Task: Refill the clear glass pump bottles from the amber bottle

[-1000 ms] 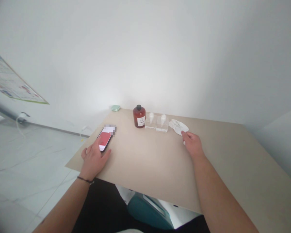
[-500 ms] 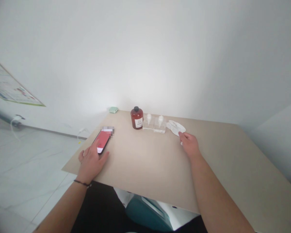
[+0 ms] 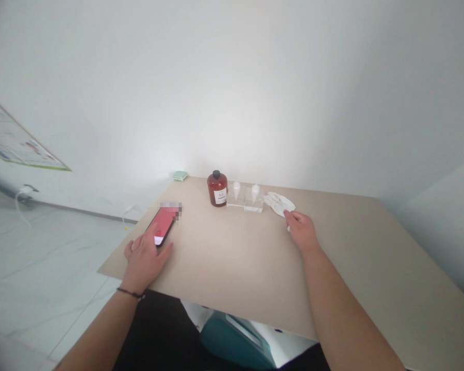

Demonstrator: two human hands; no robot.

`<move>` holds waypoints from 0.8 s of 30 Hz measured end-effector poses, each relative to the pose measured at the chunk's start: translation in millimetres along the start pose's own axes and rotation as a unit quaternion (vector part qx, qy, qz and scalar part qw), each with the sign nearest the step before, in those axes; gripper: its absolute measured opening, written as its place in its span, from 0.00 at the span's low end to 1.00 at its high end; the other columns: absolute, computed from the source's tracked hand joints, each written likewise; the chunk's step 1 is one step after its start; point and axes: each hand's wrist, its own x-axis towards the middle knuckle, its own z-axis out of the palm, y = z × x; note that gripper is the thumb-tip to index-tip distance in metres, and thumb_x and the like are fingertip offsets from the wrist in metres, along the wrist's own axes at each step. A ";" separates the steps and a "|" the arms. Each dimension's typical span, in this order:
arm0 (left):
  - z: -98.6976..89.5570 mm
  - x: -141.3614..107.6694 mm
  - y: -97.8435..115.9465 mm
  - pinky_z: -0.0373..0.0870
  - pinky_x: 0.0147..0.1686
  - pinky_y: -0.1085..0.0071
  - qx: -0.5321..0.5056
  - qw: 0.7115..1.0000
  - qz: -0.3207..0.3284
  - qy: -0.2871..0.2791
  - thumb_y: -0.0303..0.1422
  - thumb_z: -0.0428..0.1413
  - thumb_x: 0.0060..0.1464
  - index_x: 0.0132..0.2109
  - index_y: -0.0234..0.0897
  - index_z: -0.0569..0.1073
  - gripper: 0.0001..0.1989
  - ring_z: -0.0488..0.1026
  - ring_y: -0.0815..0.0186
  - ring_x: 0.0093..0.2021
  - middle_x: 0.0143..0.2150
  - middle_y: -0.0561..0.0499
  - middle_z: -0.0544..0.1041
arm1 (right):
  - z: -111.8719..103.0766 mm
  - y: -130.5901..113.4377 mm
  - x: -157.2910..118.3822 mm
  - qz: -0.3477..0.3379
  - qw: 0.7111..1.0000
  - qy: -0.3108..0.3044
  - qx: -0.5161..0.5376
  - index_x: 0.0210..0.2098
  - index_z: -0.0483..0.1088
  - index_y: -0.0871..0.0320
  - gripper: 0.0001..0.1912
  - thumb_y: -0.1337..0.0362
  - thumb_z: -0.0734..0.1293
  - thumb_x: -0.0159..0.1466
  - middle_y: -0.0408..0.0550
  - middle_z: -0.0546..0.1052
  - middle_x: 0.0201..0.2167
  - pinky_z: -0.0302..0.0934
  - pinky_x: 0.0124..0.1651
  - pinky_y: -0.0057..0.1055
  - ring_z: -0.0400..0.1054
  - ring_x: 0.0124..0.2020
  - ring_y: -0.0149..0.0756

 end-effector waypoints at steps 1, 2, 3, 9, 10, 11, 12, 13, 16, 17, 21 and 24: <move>-0.2 -0.1 0.3 0.48 0.64 0.41 0.000 1.000 0.001 0.000 0.40 0.49 0.62 0.68 0.31 0.54 0.32 0.63 0.46 0.63 0.64 0.34 0.67 | 0.1 -0.1 0.0 0.000 1.000 0.000 0.001 0.17 0.62 0.55 0.26 0.42 0.62 0.59 0.41 0.63 0.14 0.49 0.24 0.30 0.56 0.18 0.32; -0.5 -0.2 0.6 0.48 0.64 0.41 0.000 1.000 0.002 -0.001 0.40 0.49 0.62 0.68 0.30 0.54 0.32 0.63 0.46 0.63 0.64 0.34 0.67 | 0.2 -0.2 0.1 0.001 1.000 -0.001 0.002 0.17 0.62 0.55 0.26 0.42 0.61 0.59 0.41 0.63 0.14 0.49 0.24 0.30 0.56 0.18 0.32; -0.9 -0.3 1.0 0.48 0.64 0.41 0.001 1.000 0.001 -0.002 0.40 0.49 0.62 0.68 0.30 0.54 0.32 0.63 0.46 0.63 0.64 0.34 0.67 | 0.3 -0.2 0.2 0.001 1.000 -0.002 0.002 0.17 0.62 0.55 0.26 0.42 0.61 0.59 0.41 0.63 0.14 0.49 0.24 0.30 0.56 0.19 0.32; -1.7 -0.7 1.7 0.49 0.64 0.41 0.002 1.000 0.000 -0.002 0.40 0.49 0.62 0.67 0.30 0.54 0.31 0.63 0.46 0.63 0.64 0.34 0.67 | 0.6 0.5 0.7 0.007 1.000 0.003 -0.003 0.17 0.63 0.55 0.25 0.42 0.61 0.59 0.41 0.63 0.14 0.50 0.25 0.30 0.56 0.19 0.32; -1.7 -0.6 1.6 0.49 0.64 0.41 0.002 1.000 0.000 -0.002 0.40 0.49 0.62 0.67 0.30 0.54 0.31 0.63 0.46 0.63 0.64 0.34 0.67 | 0.7 0.5 0.7 0.008 1.000 0.002 -0.002 0.17 0.63 0.55 0.25 0.42 0.61 0.59 0.40 0.63 0.14 0.49 0.25 0.30 0.56 0.18 0.31; -1.5 -0.6 1.3 0.48 0.64 0.41 0.002 1.000 -0.001 -0.003 0.40 0.49 0.62 0.67 0.29 0.54 0.31 0.63 0.46 0.63 0.64 0.34 0.67 | 0.7 0.5 0.6 0.008 1.000 0.001 0.000 0.17 0.63 0.55 0.26 0.42 0.61 0.59 0.40 0.63 0.14 0.49 0.24 0.30 0.56 0.18 0.31; -1.3 -0.6 1.1 0.48 0.64 0.41 0.002 1.000 -0.001 -0.004 0.40 0.49 0.62 0.67 0.29 0.54 0.31 0.63 0.46 0.63 0.64 0.34 0.67 | 0.6 0.5 0.5 0.008 1.000 0.001 0.003 0.17 0.63 0.55 0.26 0.42 0.61 0.59 0.40 0.63 0.13 0.49 0.24 0.30 0.55 0.18 0.31; -1.0 -0.5 0.9 0.48 0.64 0.41 0.002 1.000 -0.001 -0.005 0.40 0.49 0.62 0.67 0.29 0.54 0.31 0.63 0.46 0.63 0.64 0.34 0.67 | 0.6 0.5 0.4 0.007 1.000 0.000 0.005 0.17 0.63 0.55 0.26 0.41 0.61 0.59 0.40 0.63 0.13 0.49 0.24 0.30 0.55 0.18 0.31; -0.2 -0.4 0.4 0.48 0.64 0.41 0.006 1.000 0.001 -0.003 0.40 0.49 0.62 0.67 0.30 0.54 0.31 0.63 0.46 0.63 0.64 0.34 0.67 | 0.6 0.4 0.0 0.004 1.000 -0.003 0.012 0.17 0.63 0.55 0.26 0.41 0.61 0.59 0.41 0.63 0.14 0.49 0.23 0.29 0.56 0.18 0.31; 0.0 -0.4 0.2 0.48 0.64 0.41 0.007 1.000 0.002 -0.001 0.40 0.49 0.62 0.67 0.29 0.54 0.31 0.63 0.46 0.63 0.64 0.34 0.67 | 0.6 0.4 0.0 0.003 1.000 -0.003 0.012 0.17 0.63 0.55 0.26 0.41 0.61 0.59 0.41 0.63 0.14 0.49 0.23 0.29 0.56 0.18 0.31; -0.1 0.0 0.0 0.49 0.64 0.41 0.010 1.000 0.003 -0.001 0.41 0.49 0.62 0.67 0.29 0.55 0.32 0.63 0.46 0.63 0.64 0.34 0.67 | 0.8 0.9 0.6 0.000 1.000 0.002 0.003 0.17 0.63 0.55 0.27 0.41 0.61 0.59 0.41 0.63 0.13 0.48 0.23 0.29 0.55 0.18 0.31; -0.3 0.0 0.1 0.49 0.64 0.42 0.007 1.000 0.000 -0.002 0.41 0.49 0.61 0.67 0.30 0.55 0.31 0.63 0.46 0.63 0.63 0.34 0.67 | 0.6 1.1 1.0 -0.004 1.000 0.006 0.000 0.16 0.63 0.55 0.27 0.40 0.61 0.59 0.41 0.64 0.13 0.48 0.23 0.30 0.56 0.18 0.32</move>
